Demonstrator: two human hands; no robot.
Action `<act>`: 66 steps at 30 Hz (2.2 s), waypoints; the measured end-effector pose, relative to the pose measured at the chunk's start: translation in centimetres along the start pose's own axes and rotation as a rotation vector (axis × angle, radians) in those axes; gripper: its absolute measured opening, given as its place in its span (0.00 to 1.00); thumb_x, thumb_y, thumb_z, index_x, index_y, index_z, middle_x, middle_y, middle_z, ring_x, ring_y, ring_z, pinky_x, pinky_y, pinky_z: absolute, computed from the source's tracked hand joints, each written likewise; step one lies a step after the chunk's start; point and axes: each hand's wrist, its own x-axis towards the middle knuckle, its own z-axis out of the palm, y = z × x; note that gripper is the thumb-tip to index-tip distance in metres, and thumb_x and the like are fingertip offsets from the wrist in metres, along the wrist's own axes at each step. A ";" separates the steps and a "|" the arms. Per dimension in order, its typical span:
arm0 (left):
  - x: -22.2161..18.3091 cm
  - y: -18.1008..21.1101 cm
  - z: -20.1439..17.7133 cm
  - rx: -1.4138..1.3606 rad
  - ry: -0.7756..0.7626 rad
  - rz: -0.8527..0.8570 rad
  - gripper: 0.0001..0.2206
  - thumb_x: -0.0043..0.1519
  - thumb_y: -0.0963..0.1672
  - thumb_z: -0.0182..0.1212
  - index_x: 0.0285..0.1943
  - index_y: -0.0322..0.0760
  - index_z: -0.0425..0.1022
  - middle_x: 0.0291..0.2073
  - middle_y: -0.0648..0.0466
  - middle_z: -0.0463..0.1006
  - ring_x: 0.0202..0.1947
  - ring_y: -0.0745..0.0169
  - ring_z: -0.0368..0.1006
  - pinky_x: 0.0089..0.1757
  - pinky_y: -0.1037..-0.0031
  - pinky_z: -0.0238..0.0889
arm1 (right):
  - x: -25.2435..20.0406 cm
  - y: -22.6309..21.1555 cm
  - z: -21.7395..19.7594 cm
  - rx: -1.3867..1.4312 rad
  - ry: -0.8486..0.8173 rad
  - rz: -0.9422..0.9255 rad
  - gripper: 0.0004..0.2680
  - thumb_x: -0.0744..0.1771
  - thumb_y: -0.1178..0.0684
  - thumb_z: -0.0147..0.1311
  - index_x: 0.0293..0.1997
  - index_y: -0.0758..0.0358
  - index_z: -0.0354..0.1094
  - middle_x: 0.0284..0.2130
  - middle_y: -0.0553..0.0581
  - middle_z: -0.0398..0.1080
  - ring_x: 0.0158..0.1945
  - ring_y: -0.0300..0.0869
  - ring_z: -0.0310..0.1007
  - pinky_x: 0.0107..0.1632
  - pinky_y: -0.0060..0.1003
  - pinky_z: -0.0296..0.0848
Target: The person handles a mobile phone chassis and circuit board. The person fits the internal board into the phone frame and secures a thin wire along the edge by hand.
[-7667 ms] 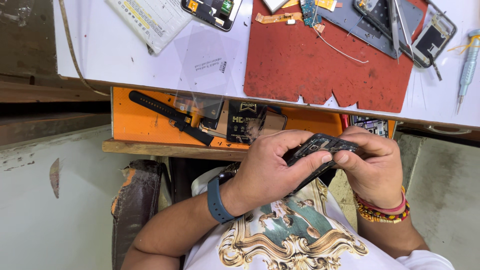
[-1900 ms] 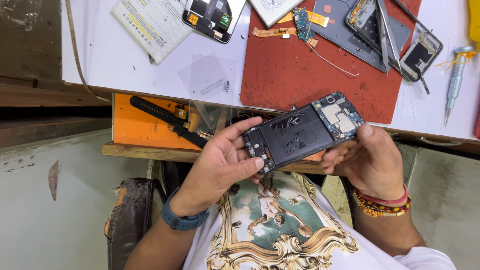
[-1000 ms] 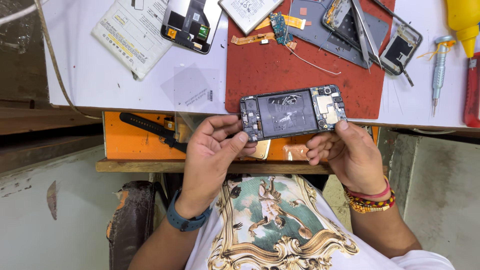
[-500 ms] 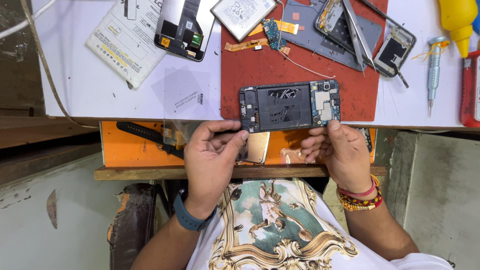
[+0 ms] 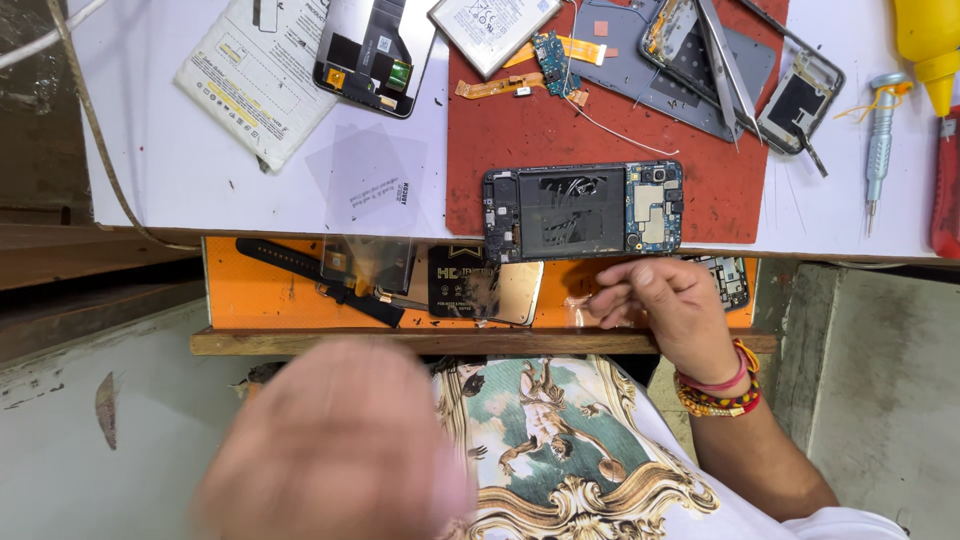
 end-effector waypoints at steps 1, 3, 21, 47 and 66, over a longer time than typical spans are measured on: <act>0.6 0.6 -0.4 -0.012 -0.062 0.004 0.07 0.63 0.35 0.66 0.48 0.29 0.76 0.40 0.50 0.78 0.36 0.68 0.75 0.38 0.77 0.70 | 0.1 0.2 0.0 0.008 -0.030 0.004 0.17 0.72 0.46 0.48 0.50 0.78 0.71 0.35 0.67 0.78 0.36 0.46 0.80 0.41 0.38 0.80; 1.6 1.6 -0.9 -0.043 -0.178 0.011 0.07 0.63 0.36 0.66 0.48 0.29 0.76 0.40 0.50 0.79 0.35 0.67 0.75 0.37 0.77 0.70 | 0.2 0.7 0.1 0.016 -0.107 -0.028 0.18 0.72 0.44 0.47 0.52 0.77 0.70 0.37 0.66 0.79 0.39 0.44 0.81 0.43 0.36 0.80; 4.7 3.2 0.1 -0.179 -0.396 -0.088 0.08 0.62 0.39 0.66 0.49 0.32 0.77 0.38 0.51 0.80 0.29 0.66 0.75 0.32 0.74 0.69 | 0.6 0.8 1.1 -0.193 -0.198 -0.056 0.28 0.71 0.32 0.41 0.58 0.77 0.68 0.44 0.62 0.78 0.45 0.41 0.79 0.50 0.34 0.78; 8.2 -10.8 6.4 0.537 -0.077 -0.066 0.19 0.65 0.45 0.69 0.61 0.30 0.75 0.44 0.45 0.73 0.47 0.46 0.71 0.49 0.58 0.64 | 1.1 0.9 1.8 -0.215 -0.172 -0.037 0.15 0.72 0.49 0.46 0.57 0.73 0.70 0.43 0.58 0.79 0.43 0.38 0.78 0.47 0.32 0.78; 10.6 -12.7 9.3 0.439 0.066 -0.074 0.12 0.61 0.40 0.70 0.47 0.35 0.70 0.42 0.48 0.73 0.45 0.45 0.73 0.46 0.57 0.65 | 2.0 -4.2 5.7 -0.263 -0.134 0.022 0.11 0.70 0.55 0.50 0.54 0.74 0.71 0.39 0.56 0.79 0.39 0.34 0.76 0.43 0.29 0.78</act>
